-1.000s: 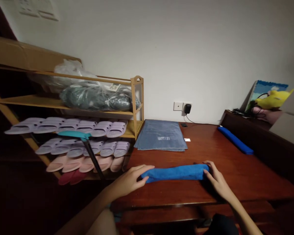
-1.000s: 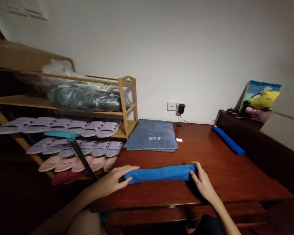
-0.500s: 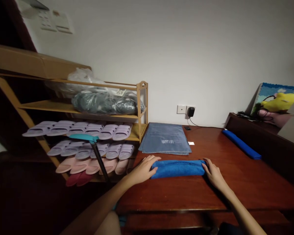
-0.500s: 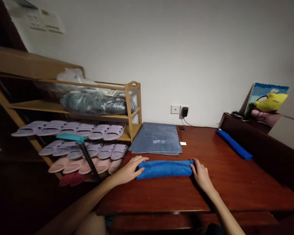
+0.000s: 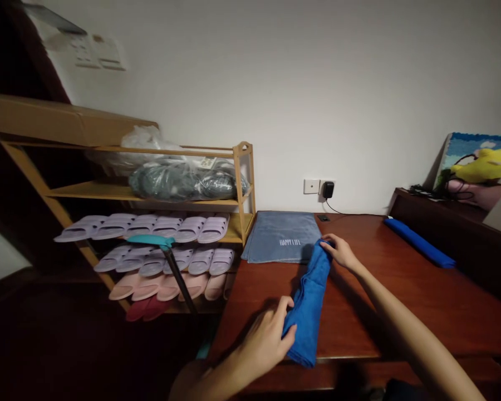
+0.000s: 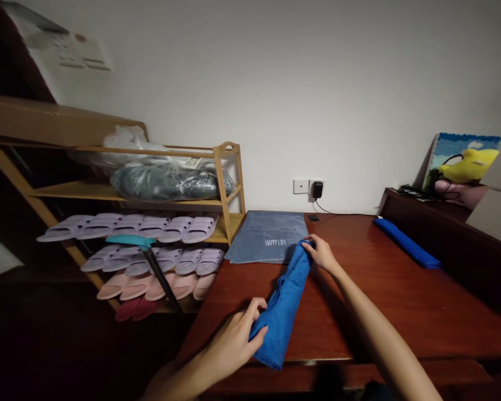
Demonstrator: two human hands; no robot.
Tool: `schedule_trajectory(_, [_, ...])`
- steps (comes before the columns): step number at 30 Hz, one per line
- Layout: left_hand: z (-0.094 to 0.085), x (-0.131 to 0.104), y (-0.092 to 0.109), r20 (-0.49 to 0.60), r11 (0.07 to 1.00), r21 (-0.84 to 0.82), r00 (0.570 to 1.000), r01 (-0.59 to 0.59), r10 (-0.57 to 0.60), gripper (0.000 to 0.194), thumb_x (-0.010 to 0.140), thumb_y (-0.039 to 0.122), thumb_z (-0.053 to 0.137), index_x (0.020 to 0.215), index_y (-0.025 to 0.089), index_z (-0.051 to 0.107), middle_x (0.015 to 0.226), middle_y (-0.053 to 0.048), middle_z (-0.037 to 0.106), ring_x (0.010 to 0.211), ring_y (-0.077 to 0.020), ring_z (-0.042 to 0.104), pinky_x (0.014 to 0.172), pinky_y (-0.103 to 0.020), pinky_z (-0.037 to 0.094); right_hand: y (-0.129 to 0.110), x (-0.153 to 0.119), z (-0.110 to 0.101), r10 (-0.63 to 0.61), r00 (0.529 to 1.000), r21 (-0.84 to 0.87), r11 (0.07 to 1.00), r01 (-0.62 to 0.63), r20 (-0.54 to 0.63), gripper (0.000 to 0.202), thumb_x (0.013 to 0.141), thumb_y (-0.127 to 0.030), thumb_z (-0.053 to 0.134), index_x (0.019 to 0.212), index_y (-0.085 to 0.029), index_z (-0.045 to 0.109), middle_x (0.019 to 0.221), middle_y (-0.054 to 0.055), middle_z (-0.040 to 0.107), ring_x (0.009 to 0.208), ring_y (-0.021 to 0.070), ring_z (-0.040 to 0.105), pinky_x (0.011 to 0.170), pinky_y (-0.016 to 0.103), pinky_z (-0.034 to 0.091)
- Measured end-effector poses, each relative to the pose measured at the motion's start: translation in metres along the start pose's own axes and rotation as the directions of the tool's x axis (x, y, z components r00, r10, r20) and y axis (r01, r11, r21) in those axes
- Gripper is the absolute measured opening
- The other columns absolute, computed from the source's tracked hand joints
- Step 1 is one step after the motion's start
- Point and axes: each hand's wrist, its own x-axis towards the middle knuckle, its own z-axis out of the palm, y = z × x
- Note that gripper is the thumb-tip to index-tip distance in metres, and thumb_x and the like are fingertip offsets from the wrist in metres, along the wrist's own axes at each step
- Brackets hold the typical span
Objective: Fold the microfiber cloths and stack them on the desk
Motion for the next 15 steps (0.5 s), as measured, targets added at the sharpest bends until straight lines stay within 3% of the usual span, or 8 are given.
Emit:
schedule_trajectory(4, [0.009,-0.009,0.01,-0.027,0.998,0.067,1.0,0.018,-0.016,0.025,0.089,0.022,0.04,0.113,0.028,0.046,0.093,-0.003,0.064,0.085,-0.0201,0.064,0.076,-0.028,0.045,-0.03,0.03,0.04,-0.042,0.995,-0.078,0.996,0.05,0.096,0.024,0.087,-0.036,0.052,0.099,-0.019,0.064,0.1,0.005,0.069,0.093,0.0181,0.063,0.081,0.027,0.045])
schedule_trajectory(8, [0.009,-0.013,0.011,0.025,0.996,0.071,0.998,0.049,-0.051,0.025,0.089,0.025,0.042,0.114,0.028,0.047,0.095,-0.005,0.066,0.087,-0.0228,0.064,0.077,-0.031,0.046,-0.053,0.031,0.068,-0.083,0.982,-0.195,0.974,0.115,0.168,0.024,0.09,-0.035,0.05,0.097,-0.018,0.065,0.098,0.006,0.068,0.095,0.0181,0.06,0.084,0.027,0.041])
schedule_trajectory(12, [-0.003,-0.032,0.007,0.064,0.998,0.068,0.998,0.02,-0.025,0.021,0.091,0.038,0.046,0.109,0.031,0.054,0.101,-0.003,0.067,0.094,-0.0242,0.063,0.079,-0.032,0.045,-0.067,0.013,0.065,-0.065,0.996,-0.349,0.933,0.084,0.066,0.035,0.094,-0.041,0.039,0.102,-0.015,0.061,0.112,0.016,0.059,0.109,0.0257,0.051,0.093,0.037,0.034])
schedule_trajectory(15, [-0.023,-0.043,0.002,0.1,0.999,0.047,0.995,0.015,-0.019,0.021,0.089,0.043,0.051,0.106,0.036,0.059,0.097,0.0,0.069,0.089,-0.0224,0.063,0.074,-0.029,0.045,-0.07,-0.003,0.05,-0.039,0.999,-0.396,0.917,0.037,0.004,0.038,0.096,-0.041,0.032,0.1,-0.016,0.06,0.102,0.013,0.061,0.098,0.0232,0.055,0.083,0.033,0.037])
